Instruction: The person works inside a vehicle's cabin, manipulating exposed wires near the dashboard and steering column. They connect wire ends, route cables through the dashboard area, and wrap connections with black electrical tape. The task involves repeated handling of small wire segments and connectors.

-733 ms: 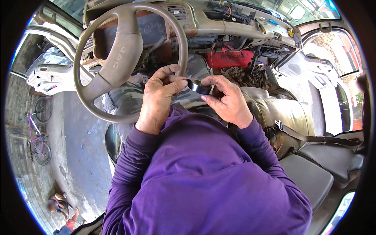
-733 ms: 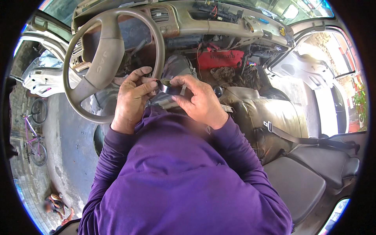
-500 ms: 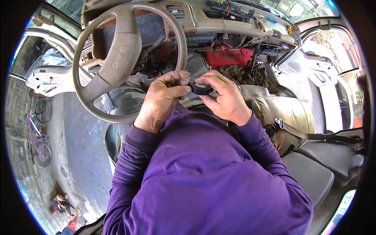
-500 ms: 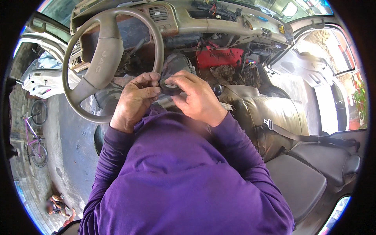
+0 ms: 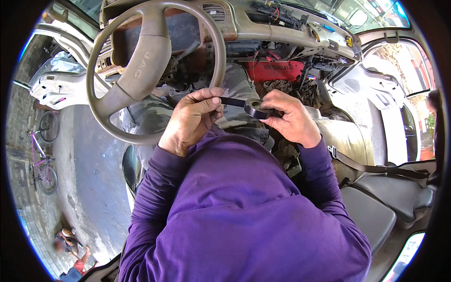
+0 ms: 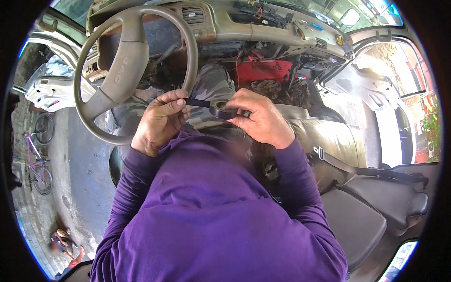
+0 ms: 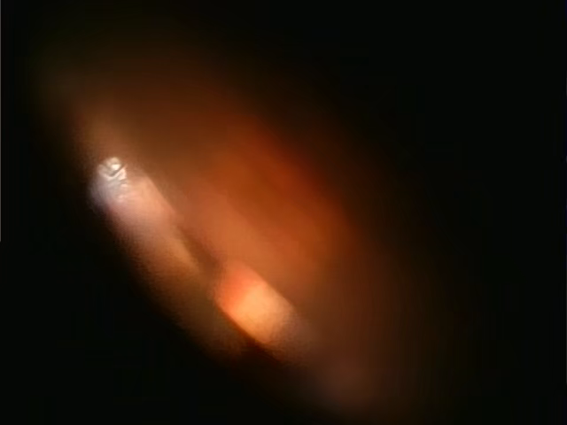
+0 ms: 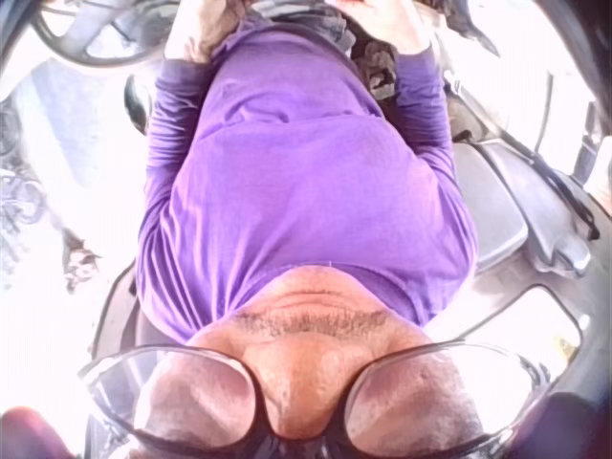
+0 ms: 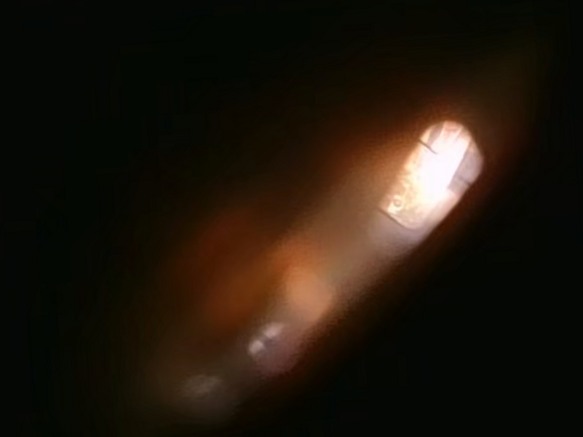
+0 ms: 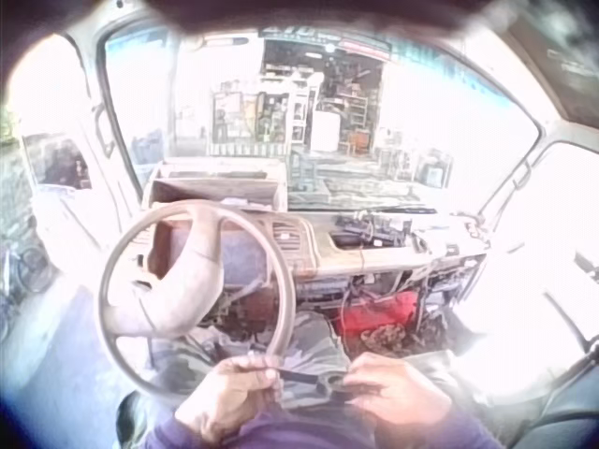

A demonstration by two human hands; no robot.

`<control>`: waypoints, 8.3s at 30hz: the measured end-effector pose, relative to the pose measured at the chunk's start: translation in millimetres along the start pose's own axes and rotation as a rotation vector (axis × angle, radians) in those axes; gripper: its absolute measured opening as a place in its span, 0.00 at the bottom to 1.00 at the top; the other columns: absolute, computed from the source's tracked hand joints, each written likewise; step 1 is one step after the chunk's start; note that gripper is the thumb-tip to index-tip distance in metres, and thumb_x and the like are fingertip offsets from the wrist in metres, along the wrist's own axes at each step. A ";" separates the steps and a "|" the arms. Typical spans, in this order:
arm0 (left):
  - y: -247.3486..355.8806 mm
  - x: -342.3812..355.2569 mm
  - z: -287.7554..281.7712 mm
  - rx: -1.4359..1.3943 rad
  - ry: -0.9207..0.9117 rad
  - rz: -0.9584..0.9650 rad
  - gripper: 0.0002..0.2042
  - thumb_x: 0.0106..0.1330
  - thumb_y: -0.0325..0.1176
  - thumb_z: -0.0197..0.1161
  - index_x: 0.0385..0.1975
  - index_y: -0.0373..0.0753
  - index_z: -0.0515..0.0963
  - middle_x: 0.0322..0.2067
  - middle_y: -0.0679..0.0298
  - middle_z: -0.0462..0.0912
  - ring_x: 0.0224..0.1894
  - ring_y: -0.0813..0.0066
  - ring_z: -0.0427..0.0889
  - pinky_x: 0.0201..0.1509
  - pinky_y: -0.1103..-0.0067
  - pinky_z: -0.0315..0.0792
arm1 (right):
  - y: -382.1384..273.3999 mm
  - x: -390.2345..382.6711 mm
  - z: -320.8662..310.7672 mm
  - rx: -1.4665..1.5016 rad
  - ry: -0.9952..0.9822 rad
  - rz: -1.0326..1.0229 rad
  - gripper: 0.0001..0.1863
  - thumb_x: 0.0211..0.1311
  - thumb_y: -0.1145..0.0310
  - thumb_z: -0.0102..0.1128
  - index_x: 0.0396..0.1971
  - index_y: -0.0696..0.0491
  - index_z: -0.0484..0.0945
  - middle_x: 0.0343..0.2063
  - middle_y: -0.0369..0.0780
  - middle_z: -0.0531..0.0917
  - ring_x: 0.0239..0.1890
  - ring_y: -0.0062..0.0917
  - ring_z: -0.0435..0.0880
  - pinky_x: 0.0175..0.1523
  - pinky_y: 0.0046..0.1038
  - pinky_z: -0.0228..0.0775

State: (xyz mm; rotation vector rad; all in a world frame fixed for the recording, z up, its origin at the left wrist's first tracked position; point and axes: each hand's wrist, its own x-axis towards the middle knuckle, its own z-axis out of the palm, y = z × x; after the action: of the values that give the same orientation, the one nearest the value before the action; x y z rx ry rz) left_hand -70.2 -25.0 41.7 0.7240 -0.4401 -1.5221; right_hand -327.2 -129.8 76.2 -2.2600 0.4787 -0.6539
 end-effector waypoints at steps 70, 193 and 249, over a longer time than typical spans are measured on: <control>-24.0 18.3 15.3 -0.106 0.063 0.106 0.04 0.68 0.23 0.65 0.39 0.36 0.79 0.38 0.62 0.83 0.45 0.67 0.84 0.53 0.72 0.80 | -11.1 19.1 79.4 0.047 0.505 -0.018 0.04 0.50 0.80 0.64 0.26 0.59 0.78 0.27 0.40 0.77 0.26 0.30 0.79 0.32 0.28 0.71; -21.8 10.3 4.3 0.083 -0.028 0.052 0.08 0.68 0.23 0.65 0.45 0.33 0.81 0.36 0.62 0.84 0.37 0.71 0.84 0.45 0.77 0.79 | -16.4 32.1 2.9 -0.458 -0.014 -0.020 0.11 0.52 0.71 0.72 0.35 0.55 0.81 0.37 0.40 0.79 0.39 0.40 0.83 0.43 0.40 0.75; 11.7 -2.1 -4.0 0.369 -0.012 0.084 0.07 0.66 0.18 0.64 0.42 0.31 0.81 0.40 0.59 0.83 0.36 0.70 0.85 0.42 0.77 0.80 | 15.4 -9.5 -28.6 0.041 0.112 0.013 0.13 0.56 0.73 0.74 0.37 0.60 0.79 0.38 0.38 0.80 0.42 0.27 0.81 0.50 0.28 0.72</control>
State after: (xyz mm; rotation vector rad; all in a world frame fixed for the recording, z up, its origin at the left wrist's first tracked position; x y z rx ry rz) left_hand -58.9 -23.4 47.0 0.9692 -0.7634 -1.3816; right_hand -353.5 -150.8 79.4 -2.1887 0.5289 -0.7796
